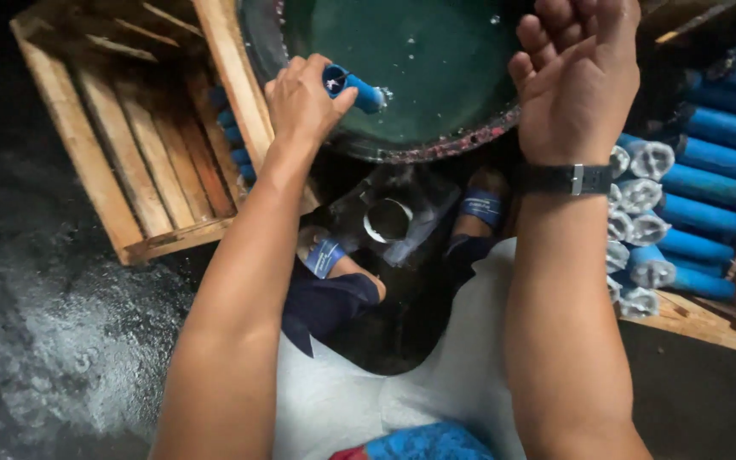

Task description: The person picks up blue cylindrical tubes, dips one end into a vat of wax, and places them into a wooden crate.

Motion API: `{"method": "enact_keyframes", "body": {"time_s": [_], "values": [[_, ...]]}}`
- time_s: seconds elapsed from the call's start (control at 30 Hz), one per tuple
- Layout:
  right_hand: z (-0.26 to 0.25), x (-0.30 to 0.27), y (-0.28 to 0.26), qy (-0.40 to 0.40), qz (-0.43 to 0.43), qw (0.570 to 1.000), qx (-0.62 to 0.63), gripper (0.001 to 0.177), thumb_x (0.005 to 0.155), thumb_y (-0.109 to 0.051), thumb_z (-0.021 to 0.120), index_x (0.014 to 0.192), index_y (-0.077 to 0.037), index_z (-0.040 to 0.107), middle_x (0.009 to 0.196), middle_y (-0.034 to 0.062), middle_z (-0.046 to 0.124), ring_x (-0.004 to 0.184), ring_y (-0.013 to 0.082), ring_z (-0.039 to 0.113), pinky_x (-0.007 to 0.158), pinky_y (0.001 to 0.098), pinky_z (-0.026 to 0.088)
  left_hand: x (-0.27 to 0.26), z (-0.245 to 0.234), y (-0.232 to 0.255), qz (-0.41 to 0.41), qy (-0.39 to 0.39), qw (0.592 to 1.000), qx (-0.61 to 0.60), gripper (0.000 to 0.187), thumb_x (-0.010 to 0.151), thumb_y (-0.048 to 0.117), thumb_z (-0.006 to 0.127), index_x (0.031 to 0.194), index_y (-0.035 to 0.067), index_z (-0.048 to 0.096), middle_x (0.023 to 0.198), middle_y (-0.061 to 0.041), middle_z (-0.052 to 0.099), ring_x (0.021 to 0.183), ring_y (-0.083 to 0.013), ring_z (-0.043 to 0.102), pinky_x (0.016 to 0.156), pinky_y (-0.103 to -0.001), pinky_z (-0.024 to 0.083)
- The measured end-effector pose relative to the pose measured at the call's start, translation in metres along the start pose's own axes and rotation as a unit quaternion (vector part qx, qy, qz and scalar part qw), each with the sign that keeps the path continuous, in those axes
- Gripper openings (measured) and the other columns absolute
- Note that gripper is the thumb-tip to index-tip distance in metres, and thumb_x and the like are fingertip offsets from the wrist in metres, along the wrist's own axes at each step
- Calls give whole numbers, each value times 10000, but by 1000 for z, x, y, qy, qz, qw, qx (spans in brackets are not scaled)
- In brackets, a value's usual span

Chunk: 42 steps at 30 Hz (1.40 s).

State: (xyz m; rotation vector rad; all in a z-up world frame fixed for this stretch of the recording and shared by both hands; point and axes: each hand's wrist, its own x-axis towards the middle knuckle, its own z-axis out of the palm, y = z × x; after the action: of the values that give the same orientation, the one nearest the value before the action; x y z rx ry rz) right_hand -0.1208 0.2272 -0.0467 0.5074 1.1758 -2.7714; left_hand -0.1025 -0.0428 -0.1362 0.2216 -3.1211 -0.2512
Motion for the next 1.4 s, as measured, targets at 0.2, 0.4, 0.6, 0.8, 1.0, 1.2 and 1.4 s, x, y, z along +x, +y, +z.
{"method": "enact_keyframes", "body": {"time_s": [0.2,0.4,0.6,0.8,1.0,1.2,1.4], "values": [[-5,4,3,-18,-2,1000,-11,278,669,-475,540,736,-208,584,745,-41,602,721,121,576,598,258,352,-19,-72,15,127,24,992,-5,366,707,346,684,967,114,571,854,-95,525,787,-307,522,688,-446,366],[-10,15,12,23,27,999,7,272,699,-424,522,803,-193,623,739,-32,605,715,126,597,588,249,380,-47,-119,28,175,82,981,21,346,674,335,650,929,115,570,816,-70,513,744,-286,500,663,-415,356],[-10,17,11,39,23,999,25,279,652,-418,548,742,-167,629,685,-23,607,658,132,590,546,237,354,-106,-139,41,127,19,991,-31,337,773,366,582,982,105,543,875,-74,532,813,-238,513,775,-434,374],[-9,14,11,23,16,999,38,290,611,-446,599,693,-171,561,693,-11,617,676,138,614,525,239,373,-155,-92,43,95,-26,993,-61,395,695,361,648,990,109,578,851,-69,581,788,-239,533,734,-420,396],[-16,17,14,21,13,1000,17,296,638,-451,531,687,-161,568,692,-17,577,735,146,629,604,266,388,-175,-4,23,86,-60,992,-66,423,651,308,693,1011,122,572,817,-68,520,764,-274,517,644,-396,373],[-17,12,7,7,-16,1000,-10,287,665,-429,535,727,-152,577,746,-3,579,756,144,602,663,282,395,-181,62,4,86,-71,993,-46,489,592,305,746,1023,154,570,845,-58,492,786,-267,527,687,-409,386],[-25,14,6,-38,-26,999,-5,224,713,-417,528,735,-194,542,745,-35,543,795,138,584,670,289,362,-187,102,-2,66,-88,994,3,455,617,338,733,1014,184,572,840,-52,475,760,-266,500,713,-403,366]]}}
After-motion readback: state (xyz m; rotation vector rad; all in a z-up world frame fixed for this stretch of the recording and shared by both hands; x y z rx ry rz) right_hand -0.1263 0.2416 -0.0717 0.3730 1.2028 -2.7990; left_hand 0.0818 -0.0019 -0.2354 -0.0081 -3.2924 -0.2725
